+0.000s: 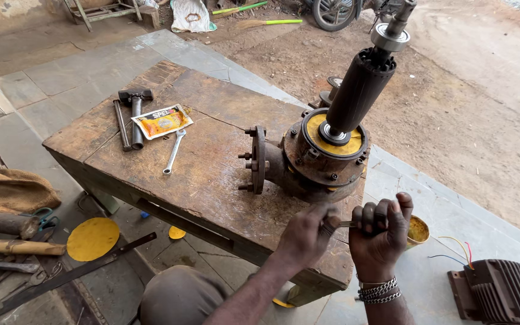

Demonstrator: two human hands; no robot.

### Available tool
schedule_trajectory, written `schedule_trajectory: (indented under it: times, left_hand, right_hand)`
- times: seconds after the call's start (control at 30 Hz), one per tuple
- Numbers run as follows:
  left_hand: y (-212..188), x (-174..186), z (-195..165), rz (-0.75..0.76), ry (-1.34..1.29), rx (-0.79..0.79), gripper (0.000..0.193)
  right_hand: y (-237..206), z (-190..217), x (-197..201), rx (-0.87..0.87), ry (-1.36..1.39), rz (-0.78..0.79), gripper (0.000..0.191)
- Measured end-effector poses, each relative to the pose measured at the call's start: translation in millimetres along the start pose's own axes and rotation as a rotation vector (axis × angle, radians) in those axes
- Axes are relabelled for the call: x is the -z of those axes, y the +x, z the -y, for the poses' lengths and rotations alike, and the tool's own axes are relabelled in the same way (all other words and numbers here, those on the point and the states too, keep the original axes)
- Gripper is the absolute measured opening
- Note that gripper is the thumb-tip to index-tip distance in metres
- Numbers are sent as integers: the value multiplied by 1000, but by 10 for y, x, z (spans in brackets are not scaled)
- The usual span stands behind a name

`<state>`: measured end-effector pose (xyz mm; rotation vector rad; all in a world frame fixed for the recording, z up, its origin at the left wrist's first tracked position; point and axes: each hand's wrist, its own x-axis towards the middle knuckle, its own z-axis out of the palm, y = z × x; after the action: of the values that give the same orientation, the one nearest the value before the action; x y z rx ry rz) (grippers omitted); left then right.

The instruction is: The person aligns a pump housing with a yellow gasket onto a motor assembly mounted on a workbench, pressing the parts together by hand. They then use wrenches to tighten bolts around the housing flange, repositioning around the assembly to reach each bolt.

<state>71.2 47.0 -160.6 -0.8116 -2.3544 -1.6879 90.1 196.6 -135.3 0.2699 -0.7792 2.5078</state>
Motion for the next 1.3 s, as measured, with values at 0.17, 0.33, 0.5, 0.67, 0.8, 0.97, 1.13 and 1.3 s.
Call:
schedule_trajectory:
  times: [0.17,0.33,0.5,0.67,0.8,0.97,1.13,1.3]
  left_hand:
    - [63,63,178,-14,-294,291,25]
    - [156,213,202,-94,-487,206,16]
    - [125,282,-48,-259,-109,46,19]
    - [233,271,-247,-272,558,-116,41]
    - [462,131,-169,-55,661,70,95]
    - [430,68,124,-55,712,-25,133]
    - [379,82,288,-7,772,-30,135]
    - [416,42,283,23,815,7,130]
  right_hand:
    - [133,56,-66,-170,-575,54,12]
    - [65,16,68,-469,-332,108,24]
    - [109,-52,353,-308,-391,167,27]
    - [868,82,638,-90,-272,-256,33]
    - [1377,-22,768,-197,-394,-313,32]
    - [1398,-245,964,-161,-342,-300,30]
    - [1415,-270,961,-113,-292,-358,29]
    - [1022,-298,695,-58,-457,-368,25]
